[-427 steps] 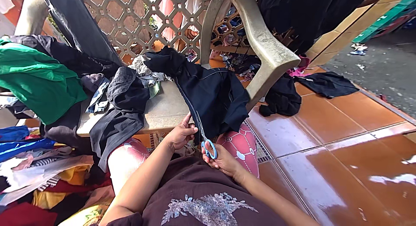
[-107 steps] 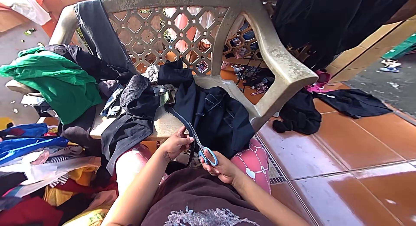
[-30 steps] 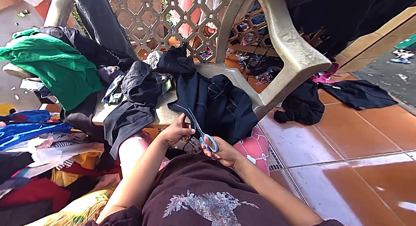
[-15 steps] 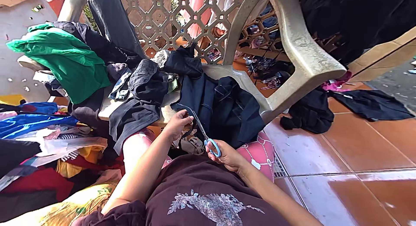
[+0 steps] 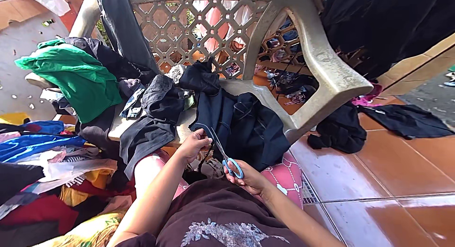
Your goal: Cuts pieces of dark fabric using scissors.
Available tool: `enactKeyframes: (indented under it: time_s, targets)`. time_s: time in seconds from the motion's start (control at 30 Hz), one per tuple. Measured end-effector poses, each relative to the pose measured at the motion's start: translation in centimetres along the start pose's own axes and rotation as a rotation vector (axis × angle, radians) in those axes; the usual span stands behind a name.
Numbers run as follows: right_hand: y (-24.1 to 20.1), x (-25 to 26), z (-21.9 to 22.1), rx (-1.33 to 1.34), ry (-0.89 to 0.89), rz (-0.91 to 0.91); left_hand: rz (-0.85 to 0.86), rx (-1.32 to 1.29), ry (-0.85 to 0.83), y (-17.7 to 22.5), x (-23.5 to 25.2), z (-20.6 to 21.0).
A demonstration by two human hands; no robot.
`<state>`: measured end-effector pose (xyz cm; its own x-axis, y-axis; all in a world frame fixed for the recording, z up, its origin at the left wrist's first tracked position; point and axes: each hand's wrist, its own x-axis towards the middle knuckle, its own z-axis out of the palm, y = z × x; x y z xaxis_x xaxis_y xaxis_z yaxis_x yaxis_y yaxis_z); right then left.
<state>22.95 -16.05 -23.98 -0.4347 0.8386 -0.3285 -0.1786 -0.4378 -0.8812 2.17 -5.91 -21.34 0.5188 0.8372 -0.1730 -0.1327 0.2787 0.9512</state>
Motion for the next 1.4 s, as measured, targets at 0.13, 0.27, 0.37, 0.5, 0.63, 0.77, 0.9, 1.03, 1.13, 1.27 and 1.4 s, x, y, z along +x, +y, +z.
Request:
enactKeyframes:
  time_s: [0.13, 0.27, 0.37, 0.5, 0.63, 0.77, 0.9, 1.03, 1.13, 1.27, 1.4]
  targets:
    - [-0.2, 0.1, 0.2, -0.035, -0.004, 0.000, -0.016, 0.006, -0.007, 0.0, -0.4, 0.0]
    - [-1.0, 0.7, -0.3, -0.112, -0.032, -0.002, -0.026, 0.013, -0.016, 0.2, -0.5, -0.2]
    - [-1.6, 1.1, -0.5, -0.178, -0.036, -0.004, -0.021, 0.031, 0.024, 0.4, -0.6, -0.1]
    - [-1.5, 1.3, -0.5, -0.169, -0.025, 0.006, -0.023, 0.018, 0.051, -0.1, -0.6, -0.2]
    - [-1.1, 1.2, -0.3, -0.147, -0.042, 0.023, -0.027, 0.022, 0.070, -0.5, -0.6, -0.4]
    - [-0.9, 1.2, 0.1, -0.133, -0.017, 0.016, -0.023, 0.025, 0.065, -0.2, -0.8, -0.3]
    - [-0.4, 1.0, 0.3, -0.066, -0.004, 0.010, -0.014, 0.024, 0.056, -0.1, -0.9, -0.4]
    - [0.2, 0.9, 0.3, 0.018, -0.031, 0.019, -0.005, 0.019, 0.026, -0.5, -0.9, -0.6]
    - [0.2, 1.0, 0.5, 0.010, -0.073, 0.013, 0.000, 0.009, 0.008, -0.6, -1.0, -0.6]
    - [-0.1, 1.3, 0.7, -0.027, -0.075, 0.003, 0.004, 0.031, -0.028, -0.6, -1.1, -0.5]
    - [0.1, 1.3, 0.9, -0.050, -0.017, -0.017, -0.007, 0.033, -0.021, -0.7, -1.1, -0.5]
